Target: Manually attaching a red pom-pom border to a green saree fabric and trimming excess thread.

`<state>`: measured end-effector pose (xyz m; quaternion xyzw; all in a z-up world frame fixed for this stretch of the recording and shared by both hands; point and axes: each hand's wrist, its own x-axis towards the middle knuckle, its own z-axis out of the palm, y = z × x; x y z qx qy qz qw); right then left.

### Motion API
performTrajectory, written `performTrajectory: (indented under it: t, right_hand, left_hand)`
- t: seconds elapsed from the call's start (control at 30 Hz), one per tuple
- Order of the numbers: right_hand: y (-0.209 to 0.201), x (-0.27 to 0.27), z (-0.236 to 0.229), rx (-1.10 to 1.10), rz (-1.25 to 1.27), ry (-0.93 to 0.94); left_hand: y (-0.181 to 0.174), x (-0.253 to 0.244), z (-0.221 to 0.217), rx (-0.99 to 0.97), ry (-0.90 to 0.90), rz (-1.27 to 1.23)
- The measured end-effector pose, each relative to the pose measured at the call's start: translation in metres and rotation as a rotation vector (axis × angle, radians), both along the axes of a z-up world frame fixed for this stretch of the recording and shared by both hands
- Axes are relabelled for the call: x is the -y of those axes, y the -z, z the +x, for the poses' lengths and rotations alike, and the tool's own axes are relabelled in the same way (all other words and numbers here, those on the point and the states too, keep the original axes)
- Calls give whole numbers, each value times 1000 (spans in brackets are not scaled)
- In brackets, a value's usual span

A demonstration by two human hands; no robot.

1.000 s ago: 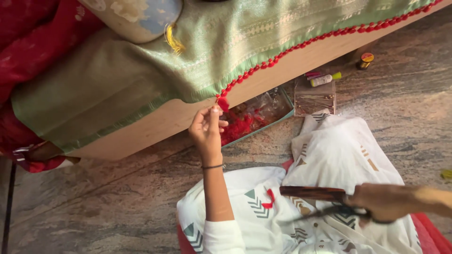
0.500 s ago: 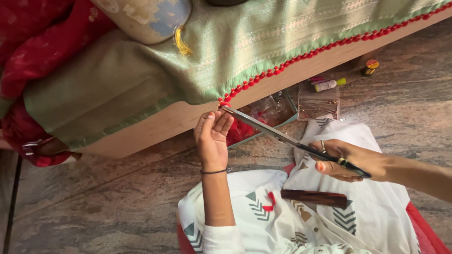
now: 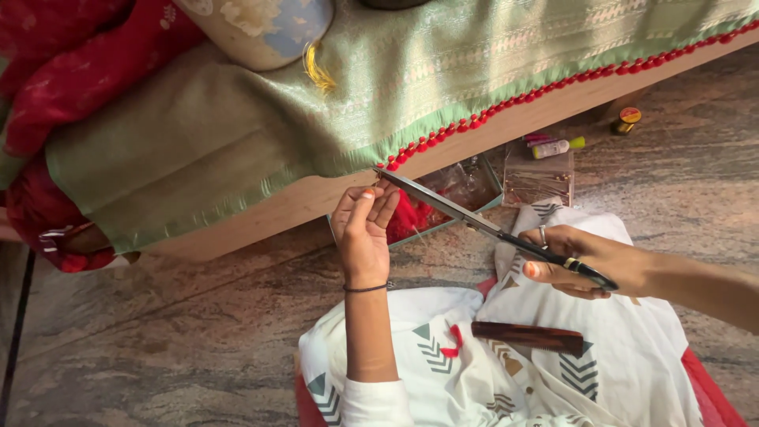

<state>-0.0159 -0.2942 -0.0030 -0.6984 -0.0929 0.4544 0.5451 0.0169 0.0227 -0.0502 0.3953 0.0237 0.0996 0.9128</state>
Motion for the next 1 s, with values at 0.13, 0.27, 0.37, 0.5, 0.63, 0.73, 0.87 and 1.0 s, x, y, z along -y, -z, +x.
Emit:
performTrajectory:
  t: [0.13, 0.27, 0.37, 0.5, 0.63, 0.73, 0.87, 1.0]
  right_hand:
    - [-1, -1, 3, 28, -26, -6]
    - [-5, -4, 4, 33, -71, -20]
    - [7, -3, 7, 14, -100, -9]
    - [26, 14, 15, 61, -67, -2]
    - [23, 26, 26, 77, -147, 22]
    - [26, 35, 42, 169, -331, 11]
    - [11, 37, 67, 614, -341, -138]
    - [-16, 29, 79, 820, -580, -193]
  left_hand:
    - [2, -1, 1, -1, -4, 3]
    - [5, -2, 4, -24, -20, 37]
    - [16, -4, 19, -84, -76, 198]
    - [19, -11, 45, -104, -379, 935]
    - [36, -25, 74, -44, -319, 909]
    - [27, -21, 74, 124, -190, 795]
    - [42, -14, 68, 145, -113, 806]
    - [30, 0, 44, 195, -139, 840]
